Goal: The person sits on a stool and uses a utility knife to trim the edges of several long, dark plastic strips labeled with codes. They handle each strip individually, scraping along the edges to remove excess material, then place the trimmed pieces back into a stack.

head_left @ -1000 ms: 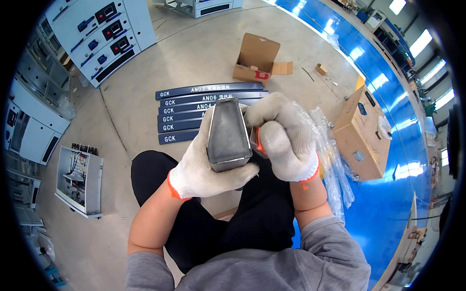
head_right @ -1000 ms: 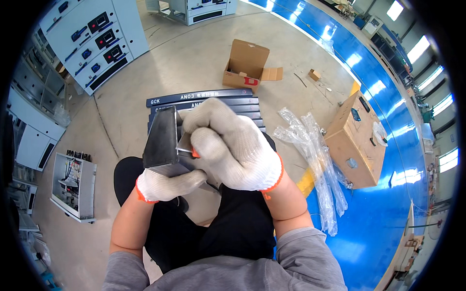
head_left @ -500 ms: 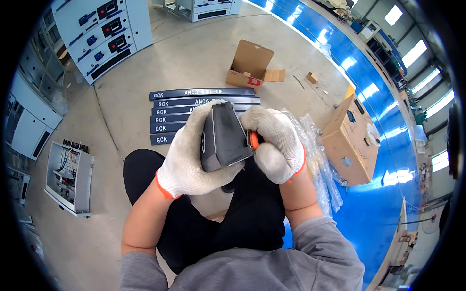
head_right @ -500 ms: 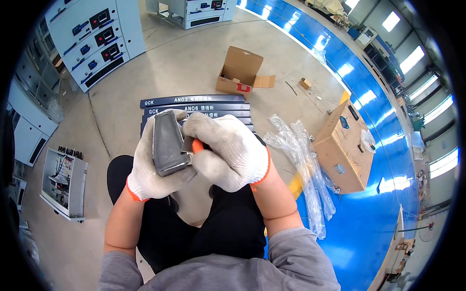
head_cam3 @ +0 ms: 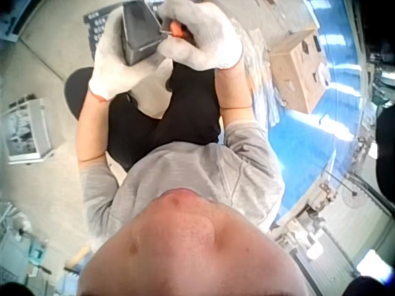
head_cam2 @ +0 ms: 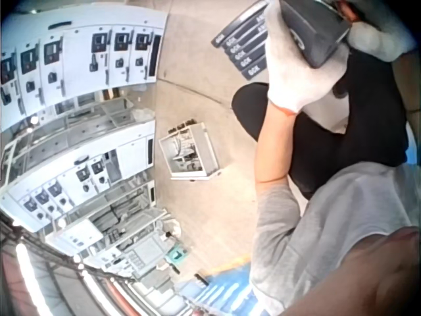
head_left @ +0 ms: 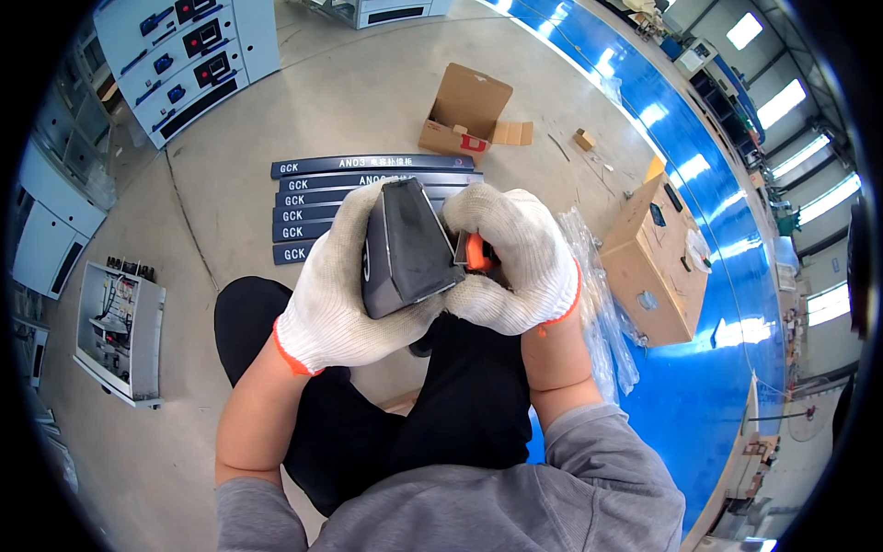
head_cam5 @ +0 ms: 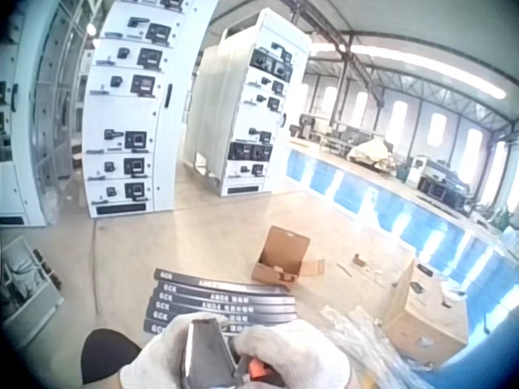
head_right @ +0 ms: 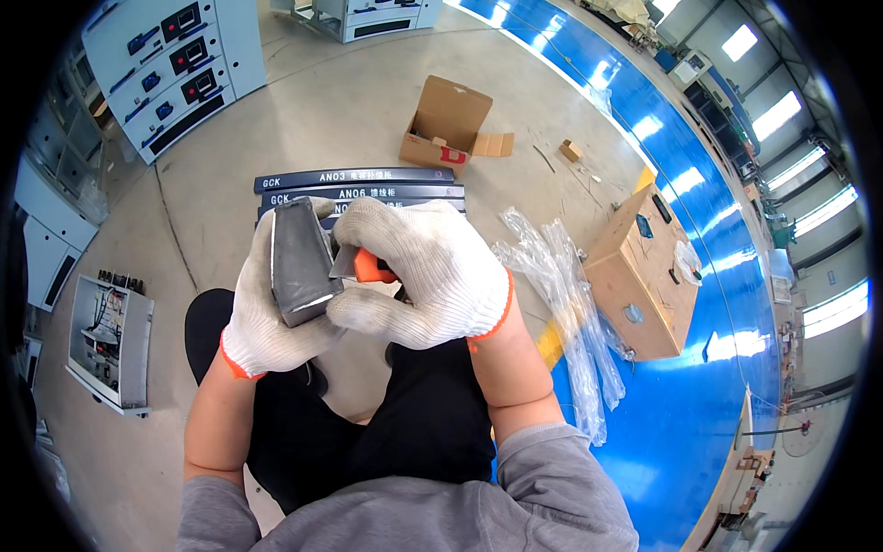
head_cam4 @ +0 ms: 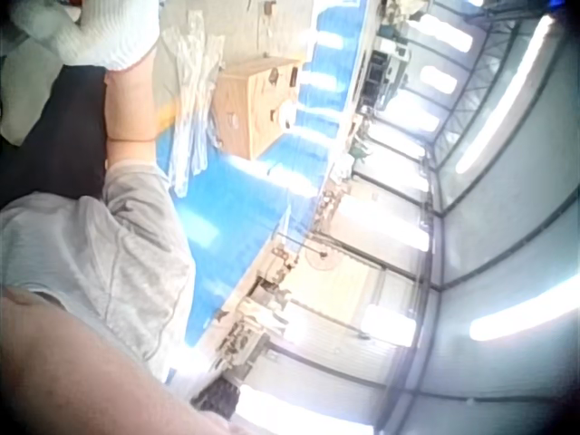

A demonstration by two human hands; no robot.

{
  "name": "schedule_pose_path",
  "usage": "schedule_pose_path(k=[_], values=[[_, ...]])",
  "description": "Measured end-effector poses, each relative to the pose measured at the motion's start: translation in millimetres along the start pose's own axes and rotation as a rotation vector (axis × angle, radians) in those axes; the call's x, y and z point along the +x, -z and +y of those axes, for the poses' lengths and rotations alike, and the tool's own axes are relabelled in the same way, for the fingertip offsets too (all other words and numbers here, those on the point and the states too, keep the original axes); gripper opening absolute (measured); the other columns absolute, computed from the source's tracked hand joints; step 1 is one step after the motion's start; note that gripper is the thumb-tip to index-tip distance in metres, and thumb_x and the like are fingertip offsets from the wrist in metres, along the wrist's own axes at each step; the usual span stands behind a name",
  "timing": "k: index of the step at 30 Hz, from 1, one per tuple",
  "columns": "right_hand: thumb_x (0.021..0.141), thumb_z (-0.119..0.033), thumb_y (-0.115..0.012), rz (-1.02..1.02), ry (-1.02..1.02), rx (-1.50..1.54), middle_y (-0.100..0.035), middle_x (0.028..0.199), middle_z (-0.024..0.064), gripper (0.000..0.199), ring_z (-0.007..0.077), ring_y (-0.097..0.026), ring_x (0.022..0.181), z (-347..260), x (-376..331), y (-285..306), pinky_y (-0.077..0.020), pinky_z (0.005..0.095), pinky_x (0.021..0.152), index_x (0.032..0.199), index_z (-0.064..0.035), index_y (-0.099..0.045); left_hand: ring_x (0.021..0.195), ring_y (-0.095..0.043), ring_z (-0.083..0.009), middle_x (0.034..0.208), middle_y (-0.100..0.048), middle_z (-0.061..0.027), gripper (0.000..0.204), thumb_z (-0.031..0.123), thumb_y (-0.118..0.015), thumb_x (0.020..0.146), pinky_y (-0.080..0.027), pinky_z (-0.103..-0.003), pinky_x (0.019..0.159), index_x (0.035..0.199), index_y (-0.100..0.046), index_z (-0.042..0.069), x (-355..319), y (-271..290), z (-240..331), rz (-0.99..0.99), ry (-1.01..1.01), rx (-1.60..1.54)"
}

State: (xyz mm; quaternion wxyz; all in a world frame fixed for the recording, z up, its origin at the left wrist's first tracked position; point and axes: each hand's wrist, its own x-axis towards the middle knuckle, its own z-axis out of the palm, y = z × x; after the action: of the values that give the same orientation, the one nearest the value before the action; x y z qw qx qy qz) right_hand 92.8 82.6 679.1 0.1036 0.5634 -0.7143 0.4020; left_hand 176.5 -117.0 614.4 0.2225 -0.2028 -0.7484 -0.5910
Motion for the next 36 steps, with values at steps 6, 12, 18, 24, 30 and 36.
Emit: schedule_pose_path(k=[6, 12, 18, 24, 30, 36], values=[[0.076, -0.039, -0.086, -0.024, -0.002, -0.015, -0.063, 0.075, 0.0113, 0.045, 0.0365, -0.064, 0.069, 4.6, -6.9, 5.5, -0.0508, 0.0408, 0.064, 0.098, -0.0049, -0.068, 0.105, -0.072, -0.0364, 0.118, -0.066, -0.0189, 0.092, 0.012, -0.088, 0.068, -0.057, -0.042, 0.093, 0.146, -0.042, 0.001, 2.1, -5.7, -0.5, -0.009, -0.020, 0.072], [0.076, -0.070, -0.078, -0.036, 0.069, -0.064, -0.062, 0.072, 0.0107, 0.073, 0.0343, -0.063, 0.063, 11.0, -10.8, 12.5, -0.0496, 0.0407, 0.061, 0.096, 0.0004, -0.071, 0.108, -0.071, -0.0381, 0.120, -0.066, -0.0198, 0.092, 0.014, -0.086, 0.067, -0.056, -0.043, 0.096, 0.146, -0.042, 0.001, 4.9, -12.4, -2.3, -0.053, 0.028, 0.022], [0.079, -0.071, -0.076, -0.022, 0.093, -0.110, -0.060, 0.069, 0.0092, 0.071, 0.0332, -0.061, 0.059, 14.6, -22.0, 21.5, -0.0483, 0.0402, 0.058, 0.092, -0.0016, -0.071, 0.109, -0.071, -0.0376, 0.120, -0.066, -0.0183, 0.089, 0.012, -0.085, 0.069, -0.056, -0.043, 0.096, 0.146, -0.042, 0.002, 11.4, -19.0, 0.6, -0.123, 0.033, 0.037], [0.079, -0.055, -0.082, -0.106, 0.046, -0.112, -0.059, 0.068, 0.0071, 0.050, 0.0335, -0.062, 0.061, 11.0, -26.1, 34.5, -0.0485, 0.0401, 0.056, 0.087, -0.0080, -0.068, 0.110, -0.071, -0.0369, 0.121, -0.066, -0.0179, 0.088, 0.012, -0.086, 0.070, -0.056, -0.043, 0.095, 0.146, -0.043, 0.004, 13.1, -26.4, 3.5, -0.163, 0.072, -0.027], [0.079, -0.044, -0.085, -0.141, 0.029, -0.129, -0.061, 0.070, 0.0052, 0.038, 0.0325, -0.064, 0.064, 13.7, -33.8, 40.1, -0.0493, 0.0409, 0.057, 0.084, -0.0121, -0.065, 0.110, -0.071, -0.0373, 0.122, -0.066, -0.0179, 0.087, 0.012, -0.086, 0.070, -0.056, -0.043, 0.095, 0.146, -0.043, 0.005, 19.4, -31.7, 6.5, -0.191, 0.095, -0.014], [0.075, -0.048, -0.086, -0.060, -0.016, -0.174, -0.064, 0.074, 0.0063, 0.043, 0.0331, -0.067, 0.068, 8.5, -39.3, 39.5, -0.0515, 0.0399, 0.060, 0.091, -0.0115, -0.068, 0.109, -0.071, -0.0376, 0.123, -0.066, -0.0180, 0.089, 0.013, -0.087, 0.070, -0.056, -0.042, 0.096, 0.146, -0.043, 0.005, 19.4, -36.6, 4.1, -0.178, 0.114, 0.004]])
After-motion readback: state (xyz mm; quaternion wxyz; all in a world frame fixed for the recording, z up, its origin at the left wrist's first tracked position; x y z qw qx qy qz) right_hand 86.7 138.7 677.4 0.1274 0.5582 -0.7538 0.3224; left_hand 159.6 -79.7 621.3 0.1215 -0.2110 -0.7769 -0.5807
